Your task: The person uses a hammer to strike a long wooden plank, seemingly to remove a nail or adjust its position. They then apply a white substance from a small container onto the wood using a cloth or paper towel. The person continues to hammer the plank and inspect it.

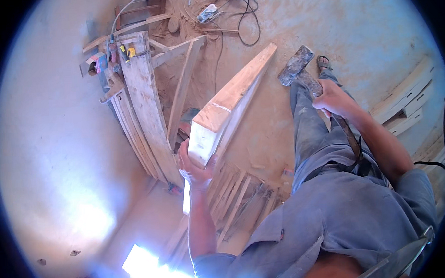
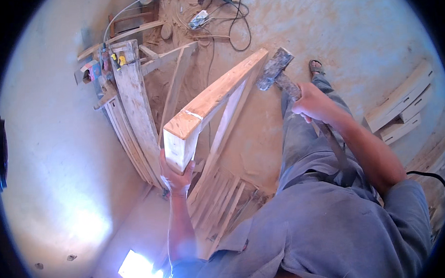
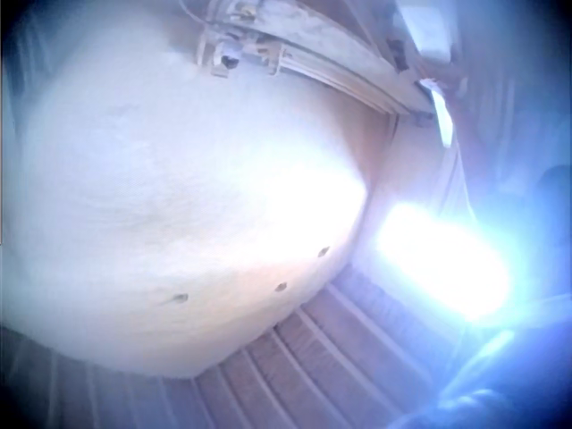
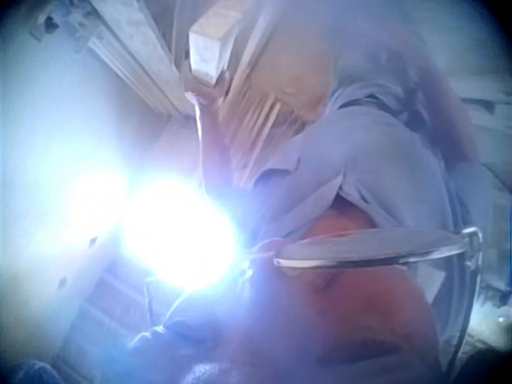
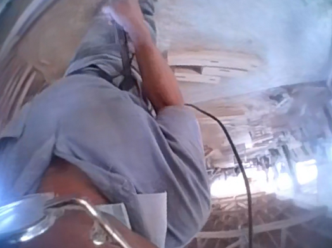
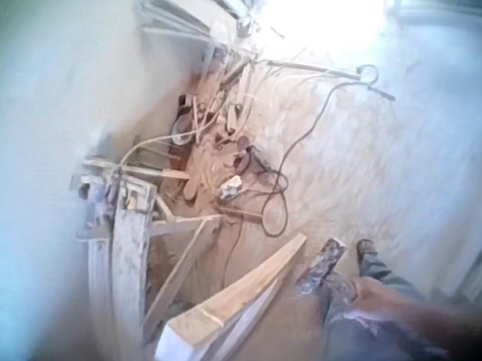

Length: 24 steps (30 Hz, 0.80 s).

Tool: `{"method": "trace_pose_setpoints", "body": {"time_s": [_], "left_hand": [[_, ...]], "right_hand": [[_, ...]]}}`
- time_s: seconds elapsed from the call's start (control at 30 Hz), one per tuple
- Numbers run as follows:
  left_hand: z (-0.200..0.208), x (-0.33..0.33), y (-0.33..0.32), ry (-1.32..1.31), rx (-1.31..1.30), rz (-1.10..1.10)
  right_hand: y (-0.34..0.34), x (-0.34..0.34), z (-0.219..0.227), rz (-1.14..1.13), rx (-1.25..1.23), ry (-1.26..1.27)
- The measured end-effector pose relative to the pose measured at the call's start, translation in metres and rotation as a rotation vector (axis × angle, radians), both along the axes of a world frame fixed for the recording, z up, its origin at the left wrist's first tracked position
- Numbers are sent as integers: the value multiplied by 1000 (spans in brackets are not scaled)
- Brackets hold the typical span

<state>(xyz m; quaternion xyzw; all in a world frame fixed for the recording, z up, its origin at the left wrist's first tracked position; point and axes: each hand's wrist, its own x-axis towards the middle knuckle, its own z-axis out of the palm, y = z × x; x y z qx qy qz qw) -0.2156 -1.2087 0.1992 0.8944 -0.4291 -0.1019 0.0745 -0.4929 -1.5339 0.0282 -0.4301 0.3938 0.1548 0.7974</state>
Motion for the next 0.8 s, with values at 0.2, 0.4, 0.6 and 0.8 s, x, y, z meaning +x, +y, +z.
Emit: {"method": "trace_pose_setpoints", "body": {"time_s": [0.2, 0.4, 0.6, 0.8], "left_hand": [[4, -4, -4, 74, 65, 162], [9, -3, -8, 0, 101, 188], [6, -8, -3, -79, 98, 220], [13, -10, -9, -23, 97, 316]], "right_hand": [[-15, -17, 1, 71, -73, 51], [-29, 19, 54, 361, -653, -138], [-30, 122, 220, 503, -1279, -721], [21, 165, 272, 697, -1573, -1013]]}}
